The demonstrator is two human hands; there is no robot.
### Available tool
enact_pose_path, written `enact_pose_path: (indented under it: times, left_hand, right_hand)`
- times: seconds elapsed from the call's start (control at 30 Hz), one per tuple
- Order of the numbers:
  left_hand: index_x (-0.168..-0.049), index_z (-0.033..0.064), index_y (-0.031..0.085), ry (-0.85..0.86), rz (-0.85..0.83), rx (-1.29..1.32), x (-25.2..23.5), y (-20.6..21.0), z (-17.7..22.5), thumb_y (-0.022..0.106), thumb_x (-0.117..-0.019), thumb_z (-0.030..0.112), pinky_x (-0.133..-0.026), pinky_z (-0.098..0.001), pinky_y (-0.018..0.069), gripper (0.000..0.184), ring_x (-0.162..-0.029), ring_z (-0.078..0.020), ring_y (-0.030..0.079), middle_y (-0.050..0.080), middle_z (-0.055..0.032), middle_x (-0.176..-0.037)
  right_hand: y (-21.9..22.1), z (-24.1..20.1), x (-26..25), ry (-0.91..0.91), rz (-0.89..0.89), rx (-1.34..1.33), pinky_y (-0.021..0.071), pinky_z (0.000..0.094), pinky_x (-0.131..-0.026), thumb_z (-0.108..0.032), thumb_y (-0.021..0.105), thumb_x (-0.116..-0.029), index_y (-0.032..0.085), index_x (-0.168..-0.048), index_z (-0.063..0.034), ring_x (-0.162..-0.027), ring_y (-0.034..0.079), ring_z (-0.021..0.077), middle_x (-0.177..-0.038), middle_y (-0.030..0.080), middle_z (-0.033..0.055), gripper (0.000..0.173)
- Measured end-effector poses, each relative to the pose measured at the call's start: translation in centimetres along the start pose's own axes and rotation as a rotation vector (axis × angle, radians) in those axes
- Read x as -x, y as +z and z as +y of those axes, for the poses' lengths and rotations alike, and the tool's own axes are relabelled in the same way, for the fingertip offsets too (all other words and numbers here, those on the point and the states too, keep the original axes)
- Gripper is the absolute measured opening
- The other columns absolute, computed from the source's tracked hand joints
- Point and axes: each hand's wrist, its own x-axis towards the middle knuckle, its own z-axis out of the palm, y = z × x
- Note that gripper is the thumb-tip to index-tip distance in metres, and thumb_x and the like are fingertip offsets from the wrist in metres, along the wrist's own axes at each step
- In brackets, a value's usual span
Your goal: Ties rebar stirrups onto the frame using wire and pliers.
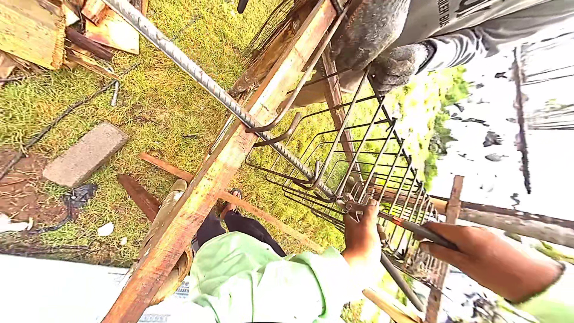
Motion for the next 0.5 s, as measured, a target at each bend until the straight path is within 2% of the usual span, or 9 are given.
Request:
enact_pose_path:
  times: [0.03, 0.1, 0.17, 0.23, 0.3, 0.37, 0.43, 0.5]
  left_hand:
    - [-0.133, 0.0065, 0.044, -0.026, -0.017, -0.024, 0.5, -0.1, 0.3, 0.056, -0.1056, 0.04, -0.06, -0.0215, 0.0475, 0.045, -0.062, -0.0068, 0.052, 0.052, -0.002, -0.086]
    - [-0.136, 0.0079, 0.043, -0.067, -0.012, -0.063, 1.2, 0.1, 1.0, 0.053, -0.1055, 0.047, -0.063, -0.0239, 0.0493, 0.051, -0.065, -0.0095, 0.055, 0.055, -0.0035, -0.087]
    - [-0.134, 0.0066, 0.043, -0.12, -0.001, -0.078, 2.0, 0.7, 2.3, 0.047, -0.1079, 0.047, -0.061, -0.0272, 0.0528, 0.048, -0.063, -0.0135, 0.06, 0.06, -0.0075, -0.083]
    - [-0.135, 0.0041, 0.043, -0.178, -0.017, -0.066, 2.3, 1.2, 3.2, 0.041, -0.1096, 0.047, -0.067, -0.0307, 0.0555, 0.05, -0.072, -0.0178, 0.065, 0.065, -0.0131, -0.091]
    - [-0.133, 0.0036, 0.043, -0.188, -0.022, -0.047, 2.4, 1.6, 3.3, 0.036, -0.1102, 0.048, -0.07, -0.0316, 0.0566, 0.051, -0.075, -0.0185, 0.067, 0.067, -0.0143, -0.093]
    - [-0.137, 0.0053, 0.042, -0.186, -0.028, -0.019, 2.5, 1.9, 3.4, 0.034, -0.1101, 0.049, -0.07, -0.0332, 0.0577, 0.052, -0.076, -0.0198, 0.068, 0.067, -0.0147, -0.095]
    - [-0.137, 0.0038, 0.041, -0.09, -0.068, 0.022, 3.1, 1.6, 3.1, 0.035, -0.1112, 0.046, -0.065, -0.0308, 0.0562, 0.049, -0.072, -0.019, 0.068, 0.067, -0.0155, -0.093]
    - [-0.137, -0.0097, 0.039, 0.154, -0.14, 0.042, 5.7, 0.7, 3.4, 0.036, -0.1136, 0.03, -0.061, -0.0292, 0.0564, 0.046, -0.068, -0.0203, 0.067, 0.063, -0.0228, -0.092]
  right_hand:
    - [-0.2, -0.1, 0.0, -0.004, 0.006, 0.008, 0.0507, 0.0601, -0.075, -0.02, 0.062, -0.103, 0.069, -0.112, 0.001, -0.083, 0.066, 0.0399, -0.088, 0.068, 0.0234, 0.024]
    - [-0.7, -0.4, 0.1, -0.005, 0.007, 0.024, 0.051, 0.0587, -0.076, -0.02, 0.062, -0.1032, 0.07, -0.112, 0.0006, -0.083, 0.066, 0.0384, -0.088, 0.068, 0.0223, 0.024]
    - [-0.9, -0.6, 0.0, -0.006, 0.015, 0.048, 0.0508, 0.0574, -0.074, -0.021, 0.063, -0.1028, 0.07, -0.109, -0.0001, -0.081, 0.066, 0.0365, -0.086, 0.068, 0.0207, 0.023]
    - [-1.3, -0.8, -0.1, 0.005, 0.006, 0.066, 0.051, 0.0551, -0.074, -0.023, 0.064, -0.103, 0.07, -0.109, -0.0009, -0.08, 0.066, 0.0346, -0.086, 0.068, 0.0191, 0.024]
    - [-1.6, -1.1, 0.1, 0.012, 0.004, 0.083, 0.051, 0.0547, -0.074, -0.024, 0.064, -0.1031, 0.07, -0.109, -0.0015, -0.08, 0.066, 0.0338, -0.085, 0.068, 0.0183, 0.025]
    - [-1.8, -1.2, 0.3, 0.001, 0.011, 0.105, 0.0513, 0.0551, -0.074, -0.026, 0.063, -0.1035, 0.07, -0.109, -0.0018, -0.08, 0.066, 0.0338, -0.085, 0.068, 0.018, 0.026]
    - [-1.9, -0.9, 0.2, -0.023, 0.01, 0.113, 0.0518, 0.0548, -0.075, -0.026, 0.062, -0.1039, 0.07, -0.11, -0.0013, -0.08, 0.067, 0.0339, -0.085, 0.068, 0.0177, 0.027]
    - [-2.1, -0.2, -0.5, -0.025, -0.033, 0.103, 0.0521, 0.0549, -0.078, -0.028, 0.061, -0.1047, 0.07, -0.113, -0.0022, -0.083, 0.067, 0.0333, -0.088, 0.069, 0.0171, 0.029]
